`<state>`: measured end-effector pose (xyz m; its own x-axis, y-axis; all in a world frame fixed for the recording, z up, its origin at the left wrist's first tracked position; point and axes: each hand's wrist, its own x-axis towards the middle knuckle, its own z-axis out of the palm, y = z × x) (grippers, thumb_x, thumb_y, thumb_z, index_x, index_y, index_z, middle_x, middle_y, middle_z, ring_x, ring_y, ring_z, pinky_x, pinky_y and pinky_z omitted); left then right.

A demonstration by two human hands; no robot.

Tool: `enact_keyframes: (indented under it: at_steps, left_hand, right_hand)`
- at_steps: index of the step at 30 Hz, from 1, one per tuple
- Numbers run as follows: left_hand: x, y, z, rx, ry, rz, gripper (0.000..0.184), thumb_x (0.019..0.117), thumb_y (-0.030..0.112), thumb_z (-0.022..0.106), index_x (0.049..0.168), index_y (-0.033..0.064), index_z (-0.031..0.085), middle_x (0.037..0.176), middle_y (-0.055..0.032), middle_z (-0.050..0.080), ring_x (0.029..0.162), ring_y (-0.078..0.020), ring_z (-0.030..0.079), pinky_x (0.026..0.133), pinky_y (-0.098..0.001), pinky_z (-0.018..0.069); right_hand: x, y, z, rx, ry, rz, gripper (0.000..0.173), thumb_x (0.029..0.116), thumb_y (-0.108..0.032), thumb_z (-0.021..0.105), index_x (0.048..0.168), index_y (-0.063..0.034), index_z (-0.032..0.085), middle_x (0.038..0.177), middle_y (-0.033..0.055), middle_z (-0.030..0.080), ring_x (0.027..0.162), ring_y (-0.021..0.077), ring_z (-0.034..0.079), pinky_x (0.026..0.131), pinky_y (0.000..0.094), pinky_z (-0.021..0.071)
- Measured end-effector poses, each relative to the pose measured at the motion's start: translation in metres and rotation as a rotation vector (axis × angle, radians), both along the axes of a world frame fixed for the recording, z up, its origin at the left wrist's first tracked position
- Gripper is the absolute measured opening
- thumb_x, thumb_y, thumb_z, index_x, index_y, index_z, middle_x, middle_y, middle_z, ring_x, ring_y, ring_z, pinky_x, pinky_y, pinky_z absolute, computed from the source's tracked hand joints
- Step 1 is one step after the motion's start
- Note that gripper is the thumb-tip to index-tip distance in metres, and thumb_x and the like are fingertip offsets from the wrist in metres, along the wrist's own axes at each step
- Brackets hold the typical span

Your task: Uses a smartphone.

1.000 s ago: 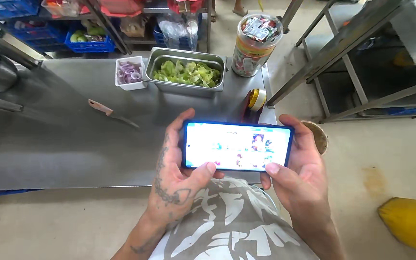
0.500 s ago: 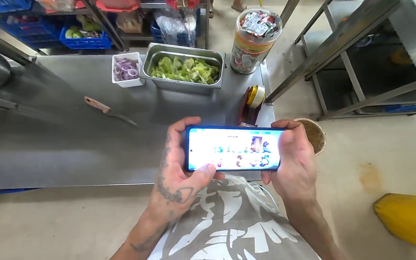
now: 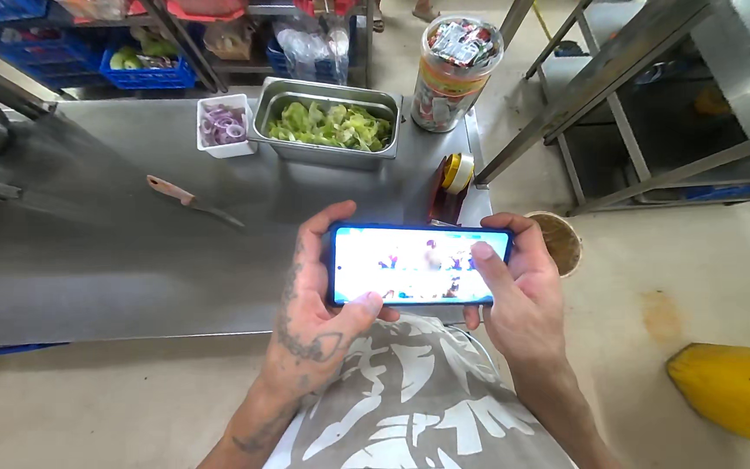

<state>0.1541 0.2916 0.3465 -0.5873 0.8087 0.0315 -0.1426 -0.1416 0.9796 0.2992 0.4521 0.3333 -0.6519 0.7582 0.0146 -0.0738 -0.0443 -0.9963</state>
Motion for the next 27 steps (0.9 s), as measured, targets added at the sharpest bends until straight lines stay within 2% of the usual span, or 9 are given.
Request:
enact_keyframes:
  at_steps: [3,7,10,12,15,20,22,25,27]
  left_hand:
    - [-0.001,-0.001,-0.002,0.012,-0.005,-0.01,0.077,0.0855,0.003,0.06,0.155,0.021,0.03,0.131,-0.0117,0.058,0.094,-0.026,0.072,0.059,-0.0402,0.0653]
    - [-0.005,-0.001,-0.003,0.043,-0.056,-0.006,0.075,0.0868,0.001,0.058,0.154,0.0206,0.031,0.13,-0.0121,0.059,0.092,-0.0251,0.073,0.058,-0.0391,0.065]
    - [-0.006,0.001,-0.003,0.063,-0.135,0.003,0.074,0.0872,-0.002,0.055,0.153,0.0234,0.032,0.133,-0.0107,0.059,0.095,-0.0244,0.073,0.059,-0.0391,0.0649]
    - [-0.008,0.001,-0.003,0.077,-0.159,-0.003,0.074,0.0887,-0.003,0.052,0.154,0.0256,0.032,0.133,-0.0101,0.059,0.095,-0.0241,0.073,0.058,-0.0384,0.0645]
    - [-0.01,0.001,-0.004,0.087,-0.16,0.01,0.07,0.0891,-0.003,0.052,0.152,0.0229,0.035,0.13,-0.0116,0.061,0.091,-0.0244,0.074,0.057,-0.0382,0.0643]
    - [-0.01,-0.001,-0.001,0.071,-0.149,0.032,0.067,0.0888,-0.003,0.052,0.15,0.0195,0.036,0.128,-0.0124,0.061,0.089,-0.0234,0.074,0.055,-0.0365,0.0637]
    - [-0.01,-0.001,-0.002,0.081,-0.148,0.031,0.068,0.0884,-0.004,0.052,0.15,0.019,0.036,0.128,-0.0128,0.061,0.09,-0.0235,0.074,0.055,-0.0368,0.0638]
    - [-0.01,-0.001,-0.003,0.095,-0.145,0.014,0.068,0.0892,-0.003,0.053,0.151,0.0188,0.034,0.129,-0.0136,0.06,0.091,-0.0248,0.073,0.057,-0.0375,0.0642]
    - [-0.01,0.0,-0.003,0.09,-0.145,0.017,0.068,0.0889,-0.002,0.053,0.151,0.0189,0.035,0.129,-0.0137,0.06,0.093,-0.0251,0.073,0.057,-0.0375,0.0641]
  right_hand:
    - [0.001,0.001,-0.001,-0.023,0.041,0.039,0.027,0.1084,-0.033,0.044,0.13,-0.0184,0.05,0.096,0.0031,0.065,0.046,0.009,0.057,0.031,0.0239,0.049]
    - [0.005,0.004,0.001,-0.073,0.119,0.128,0.06,0.0916,-0.018,0.071,0.144,-0.0163,0.042,0.124,0.0076,0.064,0.065,0.0133,0.066,0.039,0.0238,0.0532]
    - [0.009,0.004,0.004,0.049,0.134,0.196,0.086,0.0821,-0.014,0.075,0.155,-0.0223,0.029,0.145,0.0057,0.05,0.084,0.0156,0.068,0.047,0.0249,0.0574]
    - [0.013,0.004,0.005,0.155,0.111,0.221,0.073,0.0823,-0.018,0.075,0.147,-0.0247,0.041,0.153,0.0035,0.042,0.09,0.0135,0.067,0.057,0.025,0.0602]
    - [0.019,0.007,0.003,0.284,0.082,0.249,0.036,0.0872,-0.02,0.074,0.122,-0.0193,0.069,0.159,0.0064,0.036,0.085,0.0076,0.067,0.06,0.0217,0.0608]
    - [0.021,0.011,0.002,0.405,0.024,0.259,0.019,0.0898,-0.016,0.07,0.107,-0.0161,0.077,0.157,0.0091,0.04,0.086,0.0069,0.069,0.06,0.0202,0.061]
    - [0.019,0.011,0.003,0.394,0.019,0.249,0.031,0.0903,-0.016,0.07,0.121,-0.0159,0.074,0.157,0.0085,0.04,0.082,0.007,0.069,0.058,0.021,0.061]
    - [0.017,0.01,0.006,0.36,-0.02,0.274,0.065,0.0902,-0.018,0.069,0.152,-0.0165,0.05,0.157,0.0079,0.038,0.086,0.012,0.068,0.059,0.0254,0.062]
    - [0.017,0.011,0.006,0.338,-0.017,0.287,0.068,0.0892,-0.018,0.069,0.153,-0.0181,0.048,0.157,0.0079,0.037,0.087,0.0127,0.067,0.059,0.0259,0.0619]
